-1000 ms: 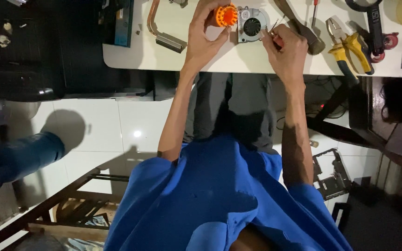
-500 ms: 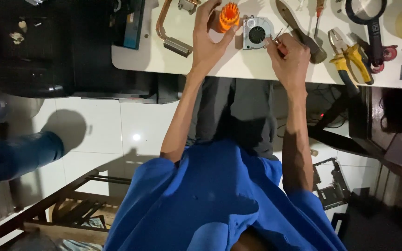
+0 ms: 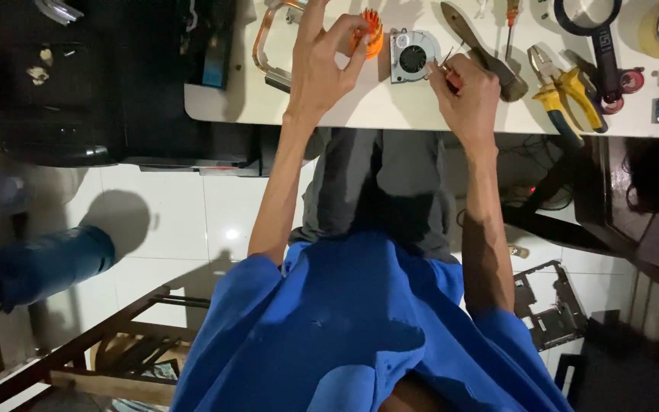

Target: The person uses a magnifying glass to inspect a small orange component and a fan assembly on a workbench. They then use a screwdriver to remove screws from the fan, disassemble it, and brush the fan blades with a small brush.

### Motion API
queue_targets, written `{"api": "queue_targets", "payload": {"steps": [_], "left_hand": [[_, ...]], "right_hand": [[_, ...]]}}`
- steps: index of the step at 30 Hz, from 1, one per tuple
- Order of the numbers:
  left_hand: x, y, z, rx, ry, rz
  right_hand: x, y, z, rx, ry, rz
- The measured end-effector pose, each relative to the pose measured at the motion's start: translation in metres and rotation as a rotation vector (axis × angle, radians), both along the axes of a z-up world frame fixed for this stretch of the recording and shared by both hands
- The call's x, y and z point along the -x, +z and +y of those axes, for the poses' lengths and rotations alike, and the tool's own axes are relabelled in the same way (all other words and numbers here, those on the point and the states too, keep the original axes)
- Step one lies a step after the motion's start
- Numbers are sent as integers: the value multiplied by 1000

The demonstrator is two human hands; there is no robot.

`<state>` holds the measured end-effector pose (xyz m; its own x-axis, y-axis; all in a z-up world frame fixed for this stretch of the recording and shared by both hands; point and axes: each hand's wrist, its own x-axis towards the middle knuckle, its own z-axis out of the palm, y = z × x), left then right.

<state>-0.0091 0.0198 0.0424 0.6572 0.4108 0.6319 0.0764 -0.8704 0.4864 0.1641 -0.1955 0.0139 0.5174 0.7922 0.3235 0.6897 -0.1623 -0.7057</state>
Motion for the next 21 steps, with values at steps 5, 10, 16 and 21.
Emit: {"api": "queue_targets", "payload": {"steps": [5,10,16,21], "left_hand": [[-3,32,5,-152,-111,23],[-9,39,6,-106,-171,31],[-14,62,-2,147,-233,-111],[-20,86,-42,538,-286,-411]], "right_hand": [[-2,-2,0,20,-10,-32],[-2,-3,-2,40,-26,-23],[-4,-7,-3,7,-19,-47],[-6,-11,-1,27,-51,-54]]}}
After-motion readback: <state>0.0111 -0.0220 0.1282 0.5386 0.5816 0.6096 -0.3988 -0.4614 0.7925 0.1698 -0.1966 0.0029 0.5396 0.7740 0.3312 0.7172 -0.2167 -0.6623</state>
